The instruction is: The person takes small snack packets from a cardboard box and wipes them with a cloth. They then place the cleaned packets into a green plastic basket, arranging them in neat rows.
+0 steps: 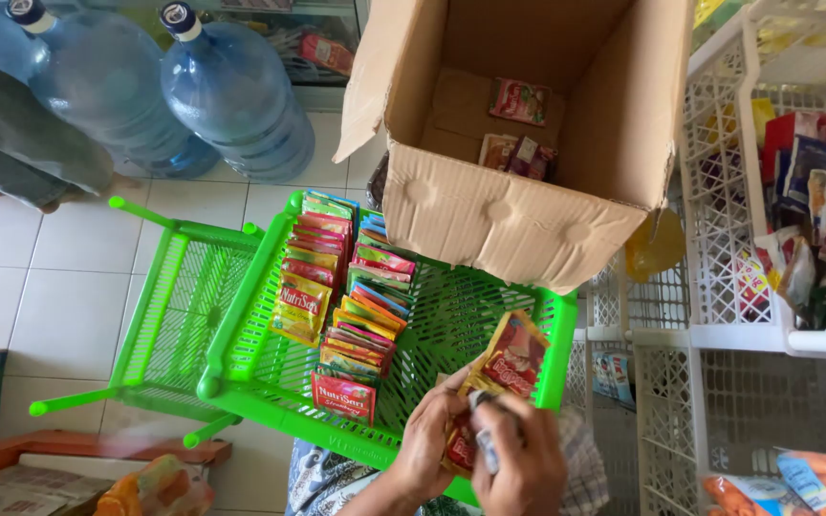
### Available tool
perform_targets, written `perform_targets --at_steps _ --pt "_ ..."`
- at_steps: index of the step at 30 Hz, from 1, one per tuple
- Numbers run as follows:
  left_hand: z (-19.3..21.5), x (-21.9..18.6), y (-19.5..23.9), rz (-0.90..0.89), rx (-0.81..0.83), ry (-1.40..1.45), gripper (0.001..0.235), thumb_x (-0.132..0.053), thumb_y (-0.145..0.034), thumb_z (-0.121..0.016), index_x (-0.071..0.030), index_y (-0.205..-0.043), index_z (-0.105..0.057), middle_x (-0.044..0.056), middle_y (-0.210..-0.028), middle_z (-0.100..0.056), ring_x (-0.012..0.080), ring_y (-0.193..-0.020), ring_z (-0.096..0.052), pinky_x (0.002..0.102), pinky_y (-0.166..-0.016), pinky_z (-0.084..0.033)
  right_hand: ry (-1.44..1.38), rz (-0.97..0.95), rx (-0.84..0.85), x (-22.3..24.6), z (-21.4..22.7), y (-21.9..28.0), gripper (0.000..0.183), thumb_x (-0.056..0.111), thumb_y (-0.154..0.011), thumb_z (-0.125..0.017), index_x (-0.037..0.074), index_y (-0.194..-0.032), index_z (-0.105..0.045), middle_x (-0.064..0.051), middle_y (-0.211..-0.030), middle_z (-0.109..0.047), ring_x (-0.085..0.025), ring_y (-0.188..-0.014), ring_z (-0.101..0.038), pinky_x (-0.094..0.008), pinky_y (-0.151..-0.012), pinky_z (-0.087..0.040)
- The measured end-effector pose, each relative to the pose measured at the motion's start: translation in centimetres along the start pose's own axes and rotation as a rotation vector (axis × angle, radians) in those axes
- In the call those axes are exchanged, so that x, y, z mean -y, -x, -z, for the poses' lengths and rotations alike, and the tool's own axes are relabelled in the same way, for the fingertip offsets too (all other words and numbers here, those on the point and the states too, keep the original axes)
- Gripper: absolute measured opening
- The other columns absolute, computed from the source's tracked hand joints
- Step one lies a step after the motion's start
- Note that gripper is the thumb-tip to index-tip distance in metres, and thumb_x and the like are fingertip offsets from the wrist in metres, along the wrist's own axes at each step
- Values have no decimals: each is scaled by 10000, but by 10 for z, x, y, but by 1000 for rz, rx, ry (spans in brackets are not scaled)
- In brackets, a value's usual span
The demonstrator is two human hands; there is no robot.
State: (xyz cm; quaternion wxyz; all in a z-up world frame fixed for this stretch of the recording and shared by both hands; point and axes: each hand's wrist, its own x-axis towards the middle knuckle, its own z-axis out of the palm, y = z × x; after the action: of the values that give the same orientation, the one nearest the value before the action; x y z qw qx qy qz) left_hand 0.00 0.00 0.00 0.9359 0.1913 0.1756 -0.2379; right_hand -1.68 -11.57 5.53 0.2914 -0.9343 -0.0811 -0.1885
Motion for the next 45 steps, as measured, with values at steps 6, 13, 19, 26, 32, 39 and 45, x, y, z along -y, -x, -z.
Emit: perform_targets --at_steps 6,13,19,26,32,39,45 --pt "19 10 10 -151 230 -498 550 -30 -1009 -387 60 -1552 -385 146 -1615 -448 216 -1467 -440 339 -1238 -324 -17 -155 -90 -55 -4 0 358 -43 -787 -637 82 -1120 -665 -131 -1089 -673 -354 -1000 -665 -436 -886 -532" --pt "-24 -16 22 -235 419 -864 676 83 -938 -283 65 -1614 -276 179 -1659 -401 248 -1569 -335 357 -1294 -202 -23 -166 -111 -31 14 -25 211 47 -887 -687 68 -1095 -654 -140 -1079 -676 -357 -976 -667 -424 -848 -527" --pt "31 -17 28 -181 271 -957 484 30 -1047 -467 62 -1527 -415 152 -1611 -477 247 -1485 -434 358 -1232 -317 117 -104 -31 -69 9 -15 252 87 -868 -665 111 -1117 -690 -117 -1089 -698 -344 -988 -676 -417 -859 -532" --pt "2 -57 29 121 303 -394 572 -14 -966 -464 75 -1531 -446 178 -1532 -543 281 -1385 -525 401 -1169 -426 -695 -578 282 -164 18 13 349 211 -940 -658 59 -1240 -752 -86 -1024 -728 -173 -917 -654 -316 -797 -505" --pt "-27 -64 11 195 114 -194 634 -225 -968 -462 -69 -1576 -376 152 -1549 -514 305 -1365 -554 454 -1141 -459 -512 -373 182 -85 27 -14 419 265 -751 -877 83 -1097 -728 -54 -1005 -734 -158 -913 -714 -298 -822 -555" --pt "-4 -49 -2 234 109 -131 607 -221 -980 -539 -142 -1554 -357 174 -1553 -480 311 -1355 -558 485 -1117 -472 -333 218 564 -54 36 -28 599 476 -697 -877 99 -1125 -695 -110 -1056 -667 -332 -962 -681 -393 -798 -530" --pt "-14 -28 14 45 245 -303 536 -9 -1015 -527 -54 -1534 -403 179 -1522 -470 266 -1364 -531 425 -1145 -462 -78 -248 276 -57 8 -27 260 300 -852 -781 106 -1011 -713 -65 -976 -697 -303 -889 -705 -406 -763 -552"
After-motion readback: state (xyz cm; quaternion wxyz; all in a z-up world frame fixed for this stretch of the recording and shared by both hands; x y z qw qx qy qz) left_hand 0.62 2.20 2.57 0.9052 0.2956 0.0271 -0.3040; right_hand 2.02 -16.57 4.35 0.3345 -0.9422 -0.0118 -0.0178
